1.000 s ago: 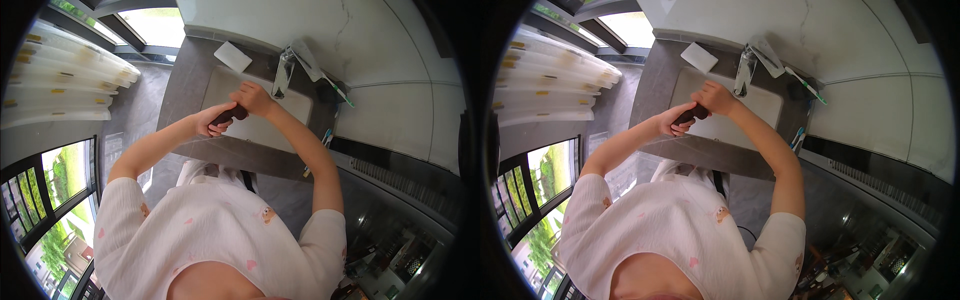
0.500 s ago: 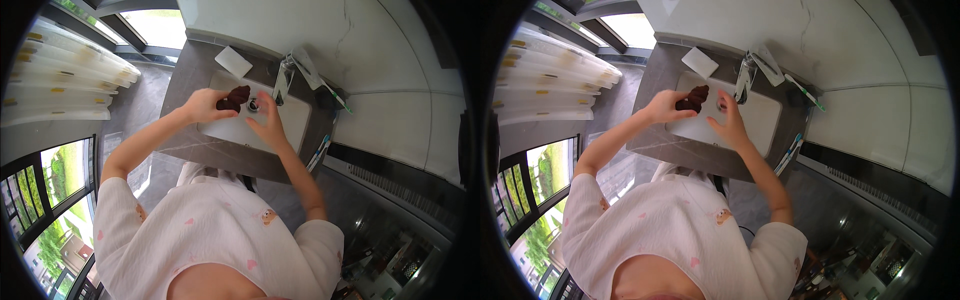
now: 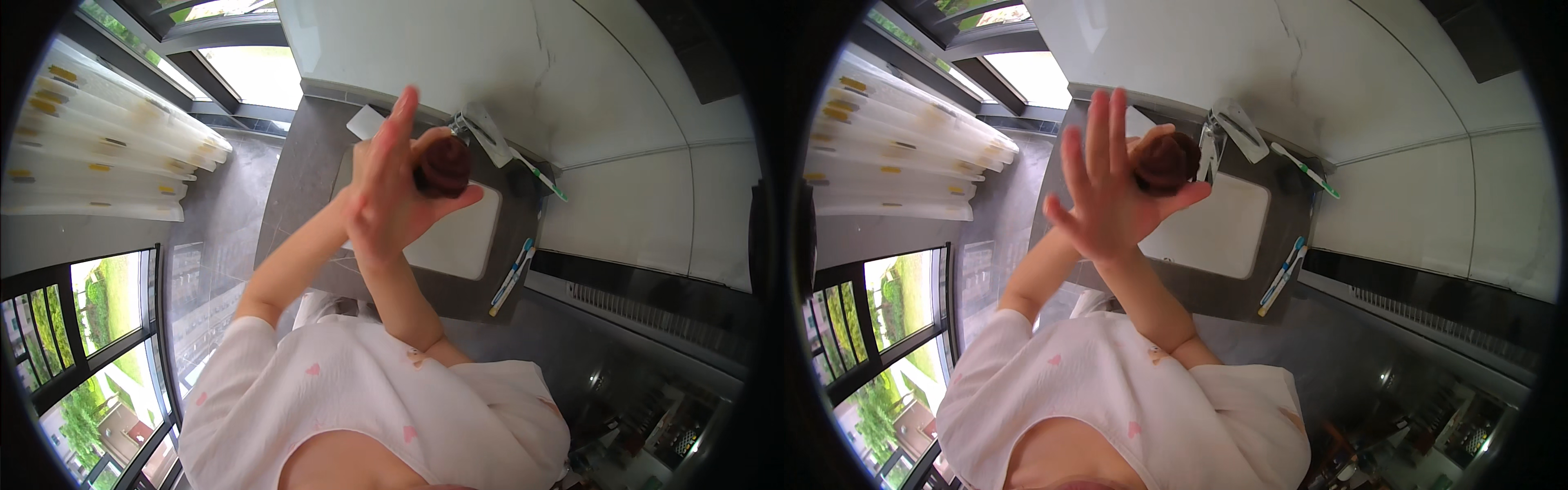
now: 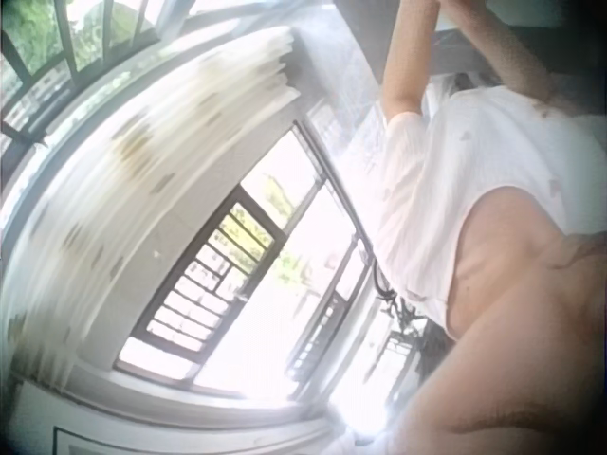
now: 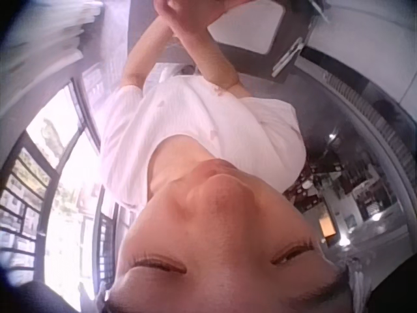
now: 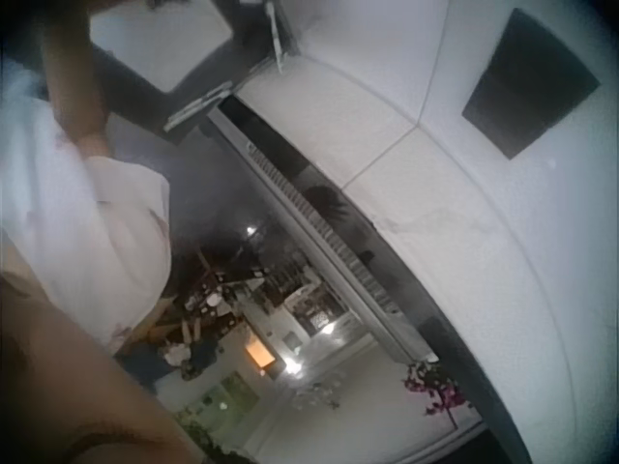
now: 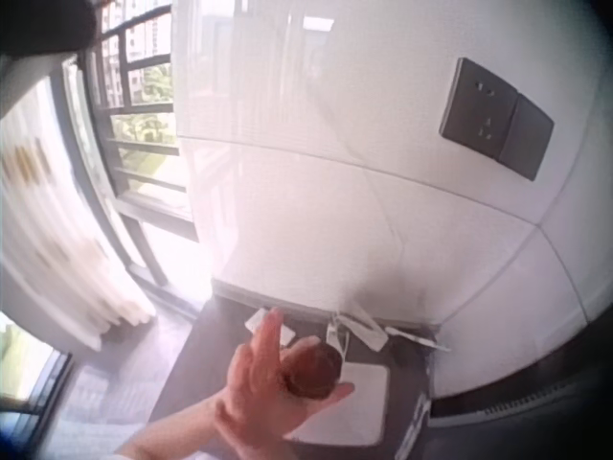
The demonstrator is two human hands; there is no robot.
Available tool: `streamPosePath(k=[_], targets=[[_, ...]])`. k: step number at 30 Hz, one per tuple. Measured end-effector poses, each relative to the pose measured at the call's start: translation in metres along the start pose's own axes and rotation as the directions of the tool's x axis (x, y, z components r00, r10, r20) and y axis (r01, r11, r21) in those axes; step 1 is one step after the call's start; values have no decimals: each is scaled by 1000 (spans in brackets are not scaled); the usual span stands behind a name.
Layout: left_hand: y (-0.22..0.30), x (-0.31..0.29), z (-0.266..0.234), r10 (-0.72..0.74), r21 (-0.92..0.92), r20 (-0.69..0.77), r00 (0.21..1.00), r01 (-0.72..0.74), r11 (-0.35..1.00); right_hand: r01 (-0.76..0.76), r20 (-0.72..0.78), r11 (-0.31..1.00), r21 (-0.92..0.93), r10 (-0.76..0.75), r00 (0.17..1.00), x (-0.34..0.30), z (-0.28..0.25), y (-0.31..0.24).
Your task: The person wipes a shelf with a cloth, walks to a sink to rinse and wring out the cloth under running water, and then returns to the room to continue cleaning by wiping the side of a bed.
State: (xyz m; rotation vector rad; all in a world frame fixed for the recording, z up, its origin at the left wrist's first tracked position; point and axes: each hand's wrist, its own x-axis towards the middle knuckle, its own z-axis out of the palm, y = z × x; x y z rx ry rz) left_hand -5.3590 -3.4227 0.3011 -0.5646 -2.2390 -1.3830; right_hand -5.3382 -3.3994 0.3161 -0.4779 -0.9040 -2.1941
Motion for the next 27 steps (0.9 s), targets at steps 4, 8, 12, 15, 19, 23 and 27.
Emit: streamPosePath(k=[4,8,12,15,19,23,27], targets=[[31,10,19,-203,-534,-245,948,43,844,106,110,987,124,-119,987,6,0,-8],[-1,7,15,140,-465,-303,943,-275,841,188,173,956,225,-229,958,1,0,-8],[-40,1,0,412,177,-288,865,-375,910,89,85,969,231,-111,990,-2,11,-3],[-54,7,-32,628,272,91,773,-626,731,-109,-74,989,98,117,990,-28,13,-7],[-52,5,-43,739,349,147,658,-733,584,-479,-295,869,-122,429,854,-54,18,-23],[-49,-1,-50,697,334,302,650,-757,562,-765,-637,630,-135,536,554,-65,29,-52],[-43,-4,-53,655,254,481,583,-807,532,-922,-888,280,-267,301,349,-68,42,-69]])
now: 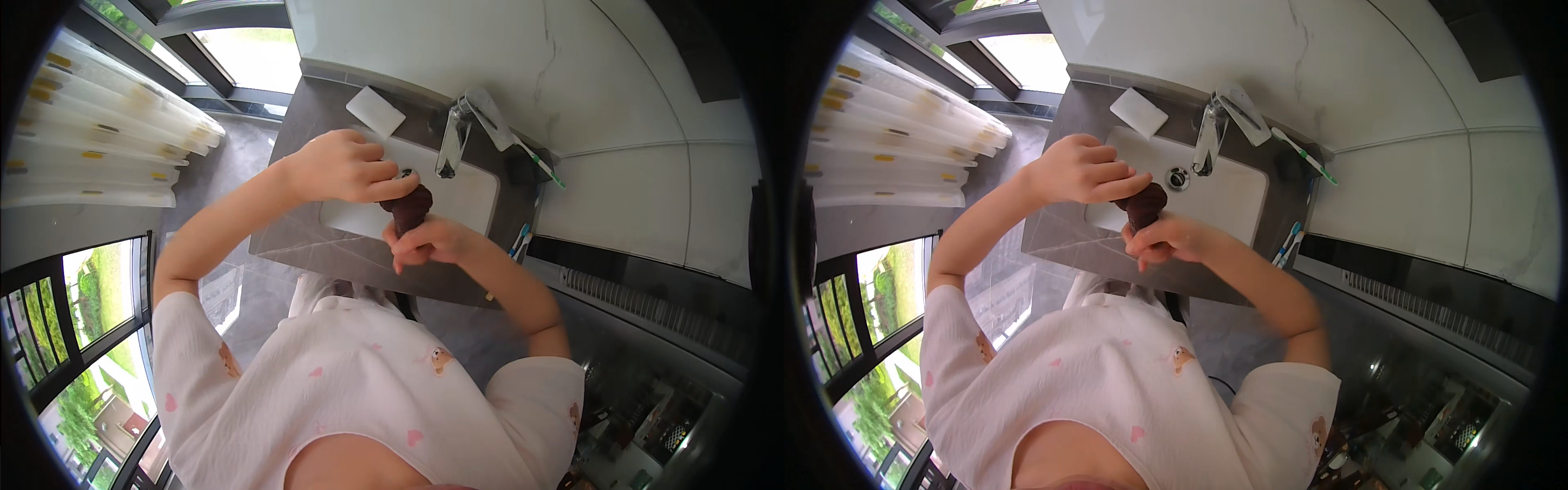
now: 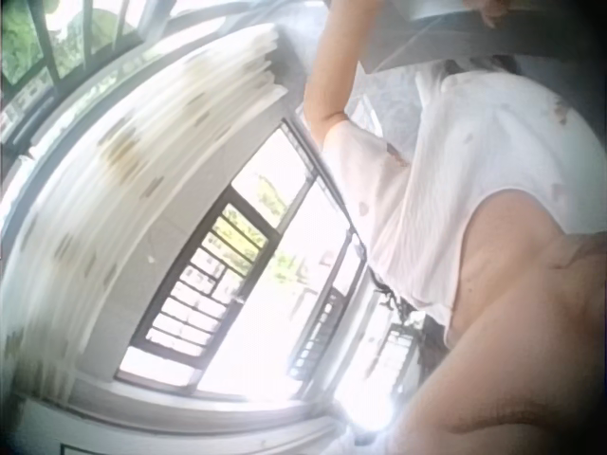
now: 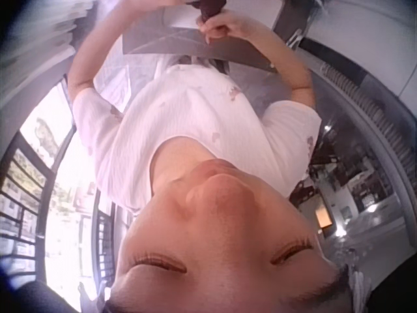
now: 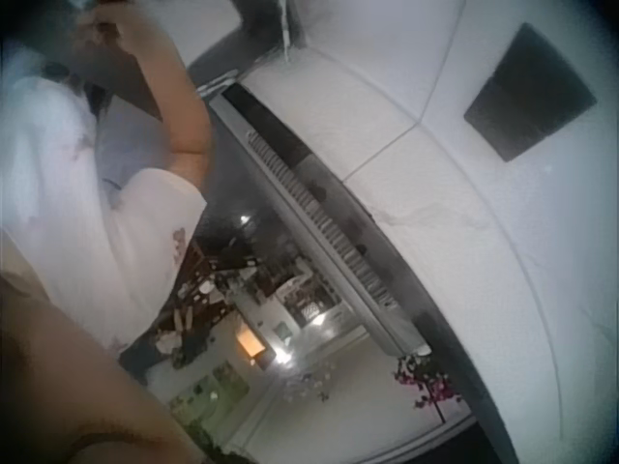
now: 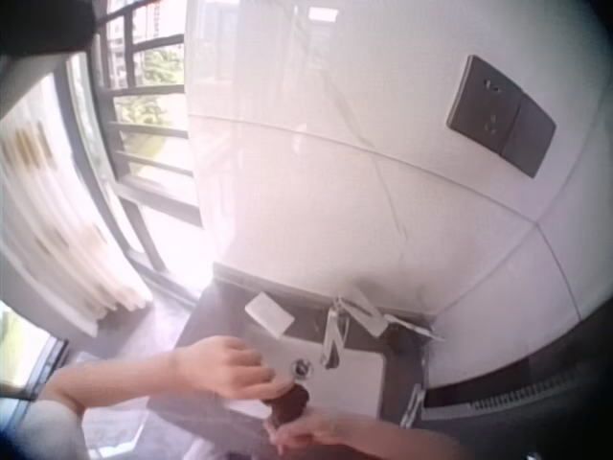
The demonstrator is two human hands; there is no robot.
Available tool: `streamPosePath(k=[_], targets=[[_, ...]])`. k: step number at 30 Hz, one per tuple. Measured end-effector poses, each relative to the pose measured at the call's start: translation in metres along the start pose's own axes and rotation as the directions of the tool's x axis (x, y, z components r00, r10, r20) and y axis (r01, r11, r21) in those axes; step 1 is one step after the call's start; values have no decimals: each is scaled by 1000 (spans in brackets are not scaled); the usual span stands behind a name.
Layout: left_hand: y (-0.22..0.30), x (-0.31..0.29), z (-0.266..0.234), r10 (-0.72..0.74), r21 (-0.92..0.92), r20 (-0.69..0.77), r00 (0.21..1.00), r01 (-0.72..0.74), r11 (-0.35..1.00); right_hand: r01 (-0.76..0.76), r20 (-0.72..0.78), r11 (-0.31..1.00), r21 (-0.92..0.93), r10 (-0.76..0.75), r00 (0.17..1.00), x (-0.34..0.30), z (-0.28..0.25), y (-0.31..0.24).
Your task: The person wipes a shelf with a cloth, walks to a sink to rinse and wring out the cloth under running water, and then returns to the room to continue cleaning by wiping the side of a bed.
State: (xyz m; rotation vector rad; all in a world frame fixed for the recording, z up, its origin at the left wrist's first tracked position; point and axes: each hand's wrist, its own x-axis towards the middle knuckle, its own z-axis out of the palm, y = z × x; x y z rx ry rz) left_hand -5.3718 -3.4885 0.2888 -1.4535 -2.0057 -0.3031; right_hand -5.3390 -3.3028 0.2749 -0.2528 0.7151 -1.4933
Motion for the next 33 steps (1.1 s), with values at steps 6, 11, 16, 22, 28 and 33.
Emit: streamPosePath(k=[6,11,16,22,28,33], targets=[[21,-3,11,-44,-60,305,951,65,996,-404,-474,249,-880,-470,744,-2,-34,14],[56,-20,46,-374,-205,428,822,492,846,-550,-327,-156,-820,-662,675,6,-70,21],[78,-36,70,-810,-369,448,379,903,218,-631,-368,-88,-771,-747,554,19,-70,36],[86,-32,87,-654,-585,747,-120,348,-733,-647,-348,55,-760,-876,334,37,-88,49],[97,-29,99,-529,-547,829,-184,-70,-834,-600,-292,118,-791,-935,201,50,-110,69],[78,-42,95,-591,-538,801,-99,316,-782,-599,-337,126,-791,-907,254,45,-113,66]])
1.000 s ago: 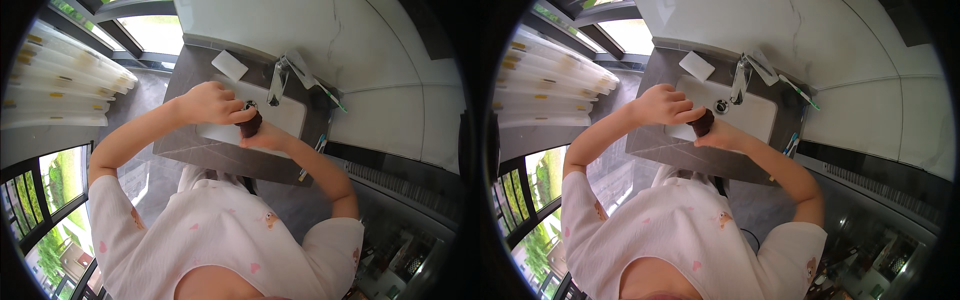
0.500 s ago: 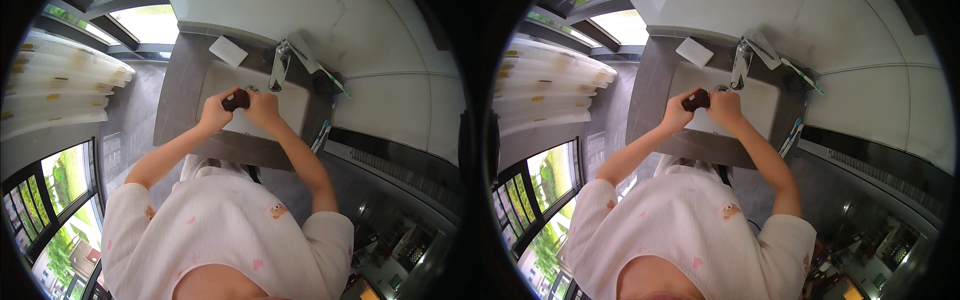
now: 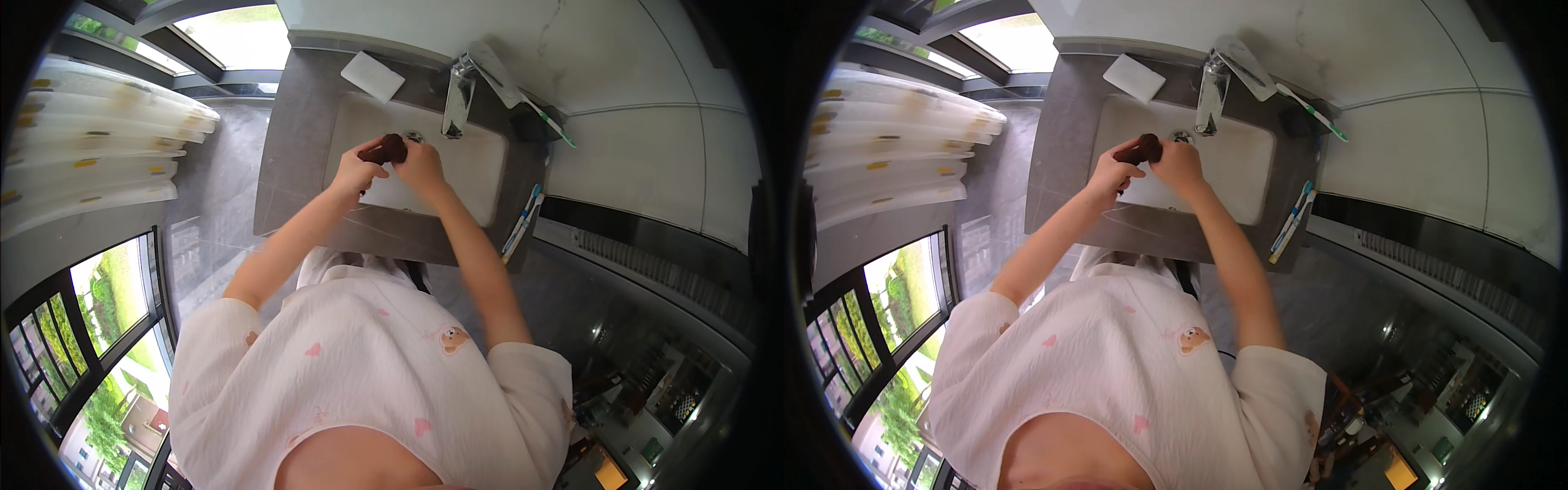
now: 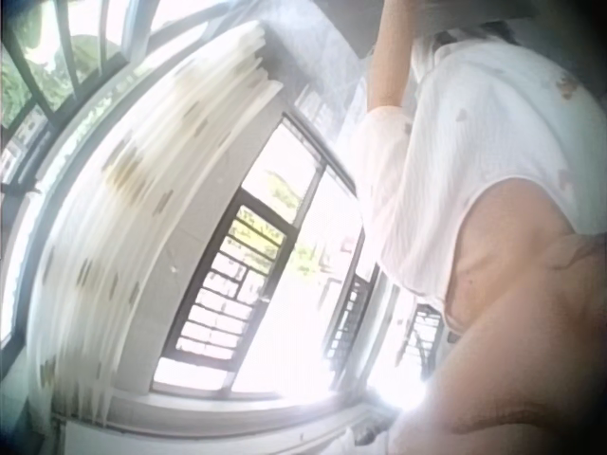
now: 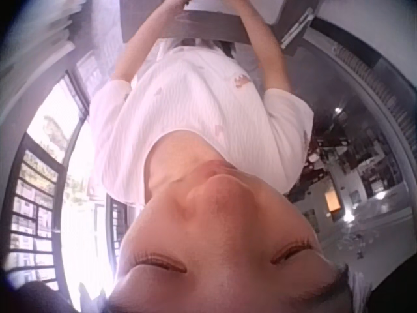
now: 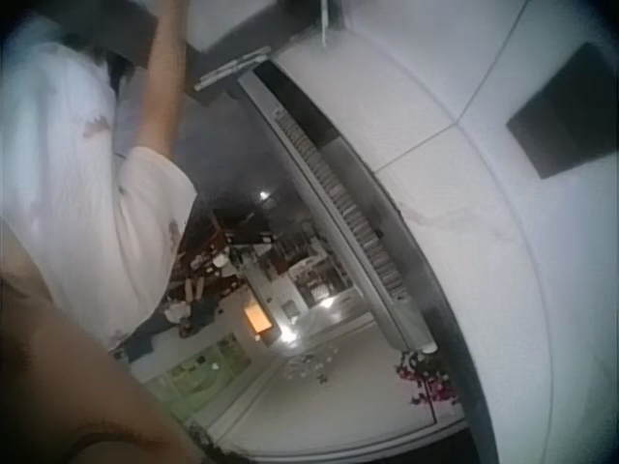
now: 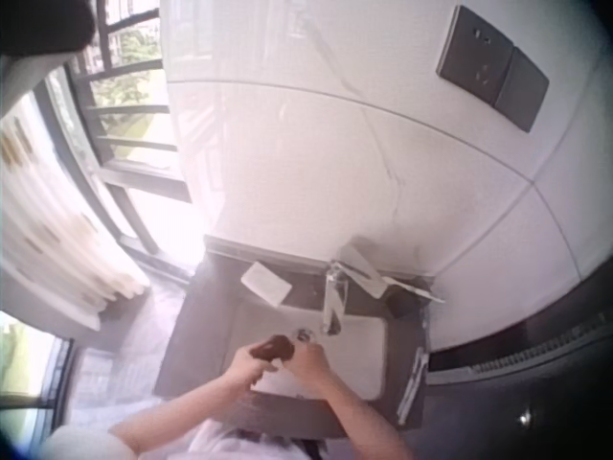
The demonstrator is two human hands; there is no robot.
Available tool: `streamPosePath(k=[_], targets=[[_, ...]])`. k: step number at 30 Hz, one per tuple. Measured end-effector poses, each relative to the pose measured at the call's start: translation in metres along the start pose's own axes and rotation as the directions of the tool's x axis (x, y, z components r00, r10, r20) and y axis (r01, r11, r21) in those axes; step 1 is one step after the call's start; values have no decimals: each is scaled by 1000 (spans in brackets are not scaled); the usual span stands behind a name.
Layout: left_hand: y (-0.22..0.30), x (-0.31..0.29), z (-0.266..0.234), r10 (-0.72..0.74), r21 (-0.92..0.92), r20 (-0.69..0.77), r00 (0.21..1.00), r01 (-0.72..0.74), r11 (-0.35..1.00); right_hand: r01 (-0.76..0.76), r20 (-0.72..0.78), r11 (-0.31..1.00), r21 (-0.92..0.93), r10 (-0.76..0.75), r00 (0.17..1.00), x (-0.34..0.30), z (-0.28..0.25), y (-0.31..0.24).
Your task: The person wipes a shelf with a cloth, walks to a sink to rinse and wring out the cloth under running water, and then returns to the room to continue cleaning by wiping the side of a bed.
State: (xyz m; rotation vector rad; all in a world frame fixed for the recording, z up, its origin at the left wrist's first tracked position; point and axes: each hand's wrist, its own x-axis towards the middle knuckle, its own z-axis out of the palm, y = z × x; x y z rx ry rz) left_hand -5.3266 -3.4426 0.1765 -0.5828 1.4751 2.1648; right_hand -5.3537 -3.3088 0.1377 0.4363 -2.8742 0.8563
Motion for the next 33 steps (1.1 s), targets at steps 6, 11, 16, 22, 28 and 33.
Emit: streamPosePath(k=[6,11,16,22,28,33], targets=[[23,1,-16,256,705,348,902,-432,562,-822,895,375,430,-57,442,-8,-35,37],[30,4,-20,299,737,375,878,-478,479,111,654,833,-542,335,679,-37,-55,29],[38,-3,-9,433,743,225,873,-441,504,-453,659,792,409,87,747,-47,-54,27],[59,-22,0,442,654,427,789,-607,451,-133,267,972,-194,183,946,-40,-61,-3],[91,-53,14,442,642,430,787,-611,464,12,-377,837,547,234,896,-35,-82,-29],[104,-86,24,501,601,499,707,-699,388,428,-541,870,243,-245,805,-46,-124,-57]])
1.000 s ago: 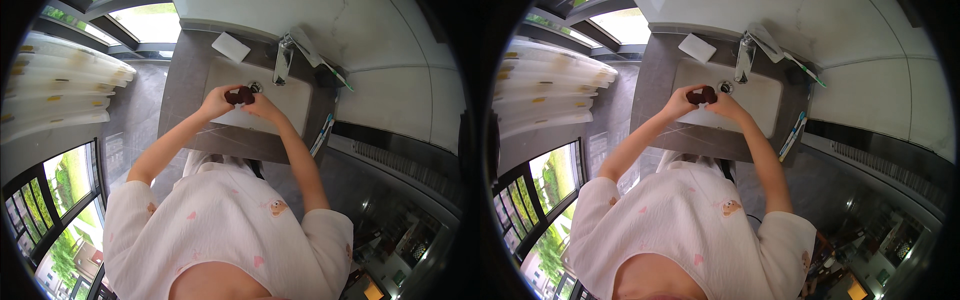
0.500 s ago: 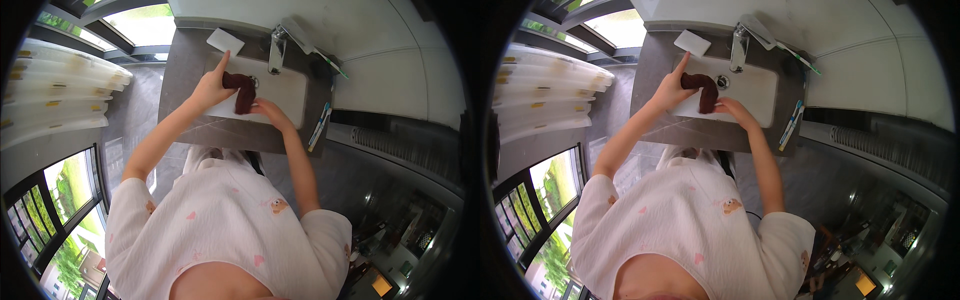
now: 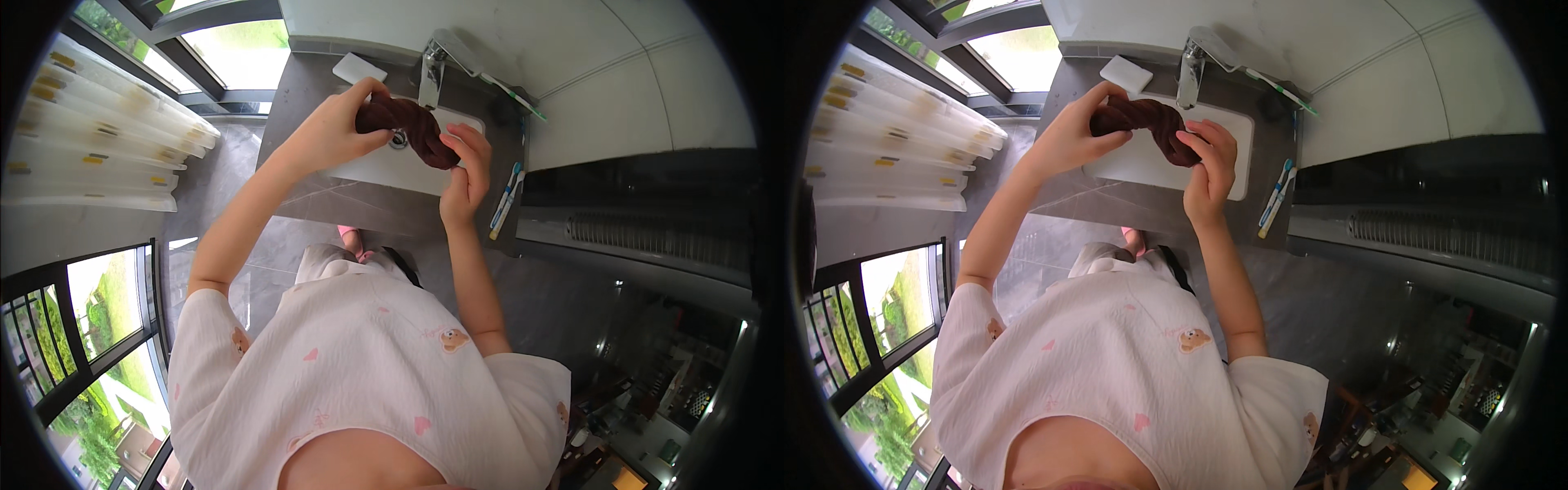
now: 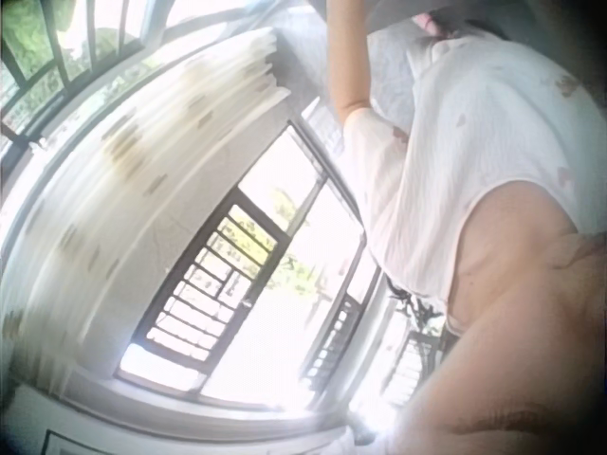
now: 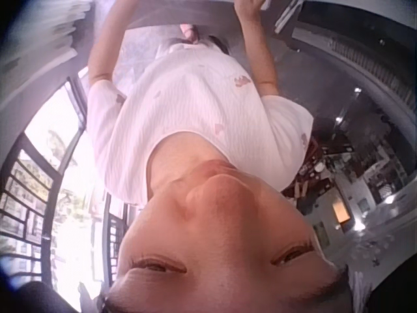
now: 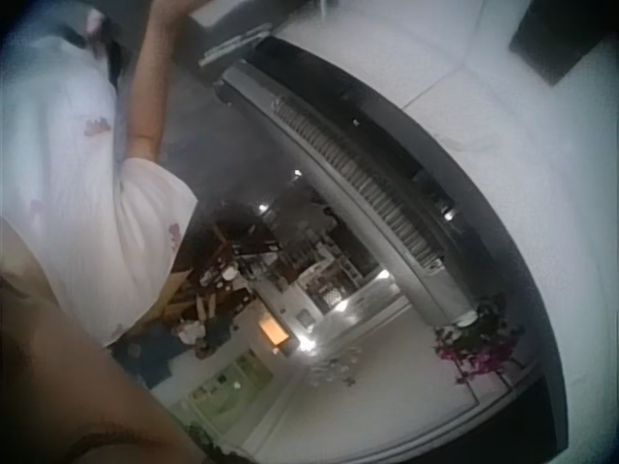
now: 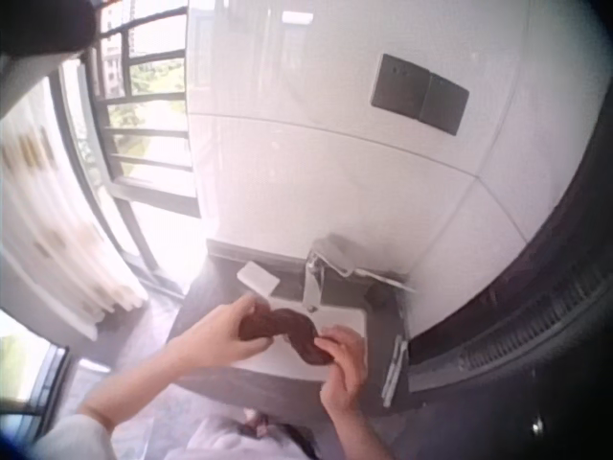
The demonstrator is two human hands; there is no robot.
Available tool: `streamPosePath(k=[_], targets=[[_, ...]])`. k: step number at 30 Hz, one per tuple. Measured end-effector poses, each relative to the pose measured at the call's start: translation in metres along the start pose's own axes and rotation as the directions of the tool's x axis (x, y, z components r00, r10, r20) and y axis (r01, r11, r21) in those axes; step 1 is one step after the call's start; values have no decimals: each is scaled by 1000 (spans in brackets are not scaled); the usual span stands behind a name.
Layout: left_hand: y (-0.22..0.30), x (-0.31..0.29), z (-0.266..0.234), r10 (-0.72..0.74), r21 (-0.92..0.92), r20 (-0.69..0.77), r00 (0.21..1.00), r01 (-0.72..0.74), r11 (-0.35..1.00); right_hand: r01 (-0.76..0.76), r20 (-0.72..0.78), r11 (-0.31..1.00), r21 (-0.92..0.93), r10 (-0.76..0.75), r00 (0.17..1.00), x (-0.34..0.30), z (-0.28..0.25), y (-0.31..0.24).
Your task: The person wipes a shelf with a cloth, walks to a sink to rinse and wring out the cloth under running water, and then returns to the room to continue cleaning by wiping the side of a bed.
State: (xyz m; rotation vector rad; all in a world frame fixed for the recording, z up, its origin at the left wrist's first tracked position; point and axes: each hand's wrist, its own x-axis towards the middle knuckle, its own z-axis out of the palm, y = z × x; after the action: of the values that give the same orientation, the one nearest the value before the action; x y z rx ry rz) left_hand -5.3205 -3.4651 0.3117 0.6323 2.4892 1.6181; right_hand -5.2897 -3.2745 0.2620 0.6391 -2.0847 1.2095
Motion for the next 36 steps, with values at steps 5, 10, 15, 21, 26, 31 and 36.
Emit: streamPosePath(k=[5,10,15,21,26,31,36], targets=[[35,-19,12,119,81,22,993,-121,989,-75,16,997,-11,75,997,8,-1,-50],[45,-40,23,231,187,44,972,-235,954,-164,-86,977,134,176,981,-13,-10,-51],[60,-65,26,137,145,17,990,-138,980,-216,-112,950,226,245,963,-19,-28,-62],[57,-106,18,-38,42,-52,998,40,998,-24,-549,996,92,70,833,11,-87,-69],[53,-124,-1,-22,535,36,999,-1,845,1,-494,999,41,20,869,29,-129,-107],[55,-76,69,375,71,-211,903,-369,927,-43,14,991,126,41,999,26,-86,-118],[33,-63,74,186,-447,260,947,-53,893,-220,18,916,336,227,974,22,-94,-128]])
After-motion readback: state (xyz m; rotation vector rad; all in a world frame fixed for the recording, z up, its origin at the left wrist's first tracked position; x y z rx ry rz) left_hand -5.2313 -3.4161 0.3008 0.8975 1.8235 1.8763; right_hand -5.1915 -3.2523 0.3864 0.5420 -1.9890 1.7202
